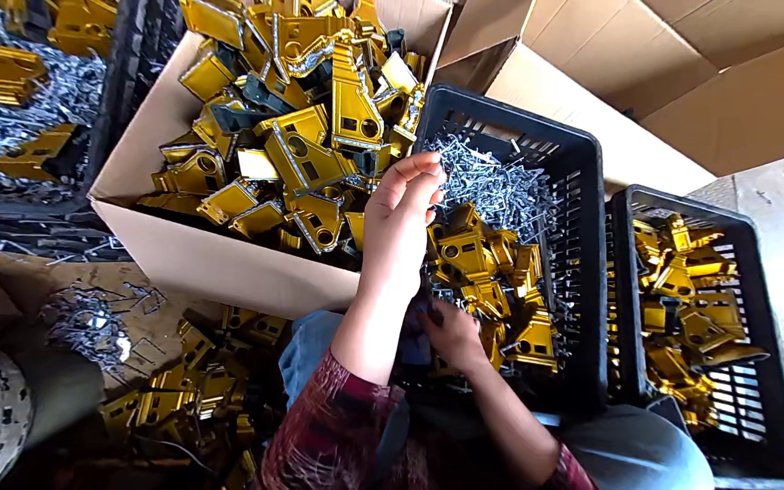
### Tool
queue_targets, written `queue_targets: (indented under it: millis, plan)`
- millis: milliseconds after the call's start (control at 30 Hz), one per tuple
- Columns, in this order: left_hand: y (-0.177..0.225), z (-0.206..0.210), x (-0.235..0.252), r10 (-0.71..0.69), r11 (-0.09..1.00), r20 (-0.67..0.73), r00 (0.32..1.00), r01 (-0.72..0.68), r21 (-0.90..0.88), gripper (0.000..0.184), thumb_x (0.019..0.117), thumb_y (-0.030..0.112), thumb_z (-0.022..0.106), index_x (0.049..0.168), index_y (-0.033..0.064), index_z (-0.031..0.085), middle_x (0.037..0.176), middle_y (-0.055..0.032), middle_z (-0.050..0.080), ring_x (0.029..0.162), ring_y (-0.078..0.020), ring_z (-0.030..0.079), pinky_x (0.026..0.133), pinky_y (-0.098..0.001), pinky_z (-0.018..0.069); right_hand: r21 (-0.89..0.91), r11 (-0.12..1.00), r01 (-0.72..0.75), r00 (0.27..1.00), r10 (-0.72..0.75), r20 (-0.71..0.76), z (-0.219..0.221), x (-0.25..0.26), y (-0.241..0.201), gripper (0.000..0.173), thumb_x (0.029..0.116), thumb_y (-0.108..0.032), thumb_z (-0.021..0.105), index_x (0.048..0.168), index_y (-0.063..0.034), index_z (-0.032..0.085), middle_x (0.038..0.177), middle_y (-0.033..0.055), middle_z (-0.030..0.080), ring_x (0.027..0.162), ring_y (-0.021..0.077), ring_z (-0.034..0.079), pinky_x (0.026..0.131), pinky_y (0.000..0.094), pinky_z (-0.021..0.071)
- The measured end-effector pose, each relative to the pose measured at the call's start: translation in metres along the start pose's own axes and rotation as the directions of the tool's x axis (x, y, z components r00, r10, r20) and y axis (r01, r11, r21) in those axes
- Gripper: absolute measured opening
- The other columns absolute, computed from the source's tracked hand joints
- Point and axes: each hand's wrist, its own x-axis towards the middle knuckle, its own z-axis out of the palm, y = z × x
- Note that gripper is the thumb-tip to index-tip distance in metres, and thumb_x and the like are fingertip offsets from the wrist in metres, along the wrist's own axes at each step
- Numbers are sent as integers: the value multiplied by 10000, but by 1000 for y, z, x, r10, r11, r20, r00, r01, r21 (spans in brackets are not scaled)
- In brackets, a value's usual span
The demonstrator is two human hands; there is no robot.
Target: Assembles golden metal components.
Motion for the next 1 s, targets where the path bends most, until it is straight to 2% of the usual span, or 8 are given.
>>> queue_targets:
  millis: [133, 233, 333, 433, 533, 600, 800, 1000]
  plan:
    - [1, 2, 2, 7, 1000, 7, 1000, -7, -8, 151, 1045, 142, 531, 1132, 120, 652, 978, 13, 650, 872, -70, 628, 757, -226, 533, 160, 965, 210, 953, -166, -254, 5, -6, 26, 322, 986, -339, 607, 1089, -56, 721, 892, 79, 722, 901, 255, 687, 920, 594, 477]
    - [-2, 6, 1, 5, 1000, 25, 1000, -5, -7, 151, 1045, 138, 530, 1131, 120, 653, 954, 15, 636, 841, -66, 618, 744, -220, 531, 262, 933, 246, 956, -190, -223, 14, 15, 37, 301, 1001, -305, 612, 1095, -36, 708, 911, 91, 724, 854, 204, 696, 834, 463, 558]
    - [-3, 4, -1, 6, 1000, 29, 1000, -6, -2, 150, 1041, 144, 540, 1131, 118, 657, 981, 13, 643, 857, -63, 621, 758, -223, 532, 193, 974, 118, 992, -109, -60, 17, 27, 30, 361, 1014, -351, 600, 1196, -52, 689, 1002, 123, 727, 966, 272, 686, 939, 561, 493]
    - [0, -1, 0, 14, 1000, 16, 1000, -14, -18, 154, 1042, 141, 528, 1132, 119, 651, 964, 12, 653, 848, -64, 629, 753, -218, 535, 2, 998, 68, 988, -67, -141, 20, 20, 22, 528, 1015, -358, 588, 1488, -131, 531, 1229, 132, 707, 1216, 338, 628, 1071, 596, 431]
    - [0, -1, 2, 23, 999, 7, 1000, -23, -46, 148, 1044, 134, 518, 1110, 121, 650, 925, 14, 644, 806, -64, 619, 720, -210, 532, -235, 922, 309, 849, -378, -369, 31, 12, 33, 350, 938, -147, 556, 1220, -185, 761, 1151, 155, 705, 1129, 399, 633, 889, 589, 501]
    - [0, 2, 2, 7, 1000, 14, 1000, -6, -27, 151, 1048, 150, 518, 1116, 130, 651, 947, 18, 647, 832, -67, 624, 732, -218, 528, -309, 860, 407, 800, -499, -333, 32, 10, 38, 326, 904, -97, 559, 1046, -244, 813, 1104, 141, 702, 1107, 407, 618, 864, 594, 480]
    - [-1, 2, 0, -2, 1000, 28, 1000, 2, 2, 158, 1048, 152, 521, 1131, 125, 653, 980, 13, 657, 879, -76, 634, 768, -234, 534, -341, 900, 273, 845, -393, -363, 27, 19, 28, 395, 959, -146, 539, 1294, -234, 727, 1199, 194, 670, 1147, 426, 609, 891, 602, 483]
    - [1, 1, 1, -3, 1000, 21, 1000, 3, 5, 165, 1050, 160, 514, 1143, 132, 648, 968, 18, 649, 860, -71, 629, 747, -225, 528, -314, 879, 358, 787, -465, -405, 34, 12, 33, 361, 933, -144, 555, 1197, -250, 777, 1121, 151, 695, 1099, 397, 629, 857, 569, 501]
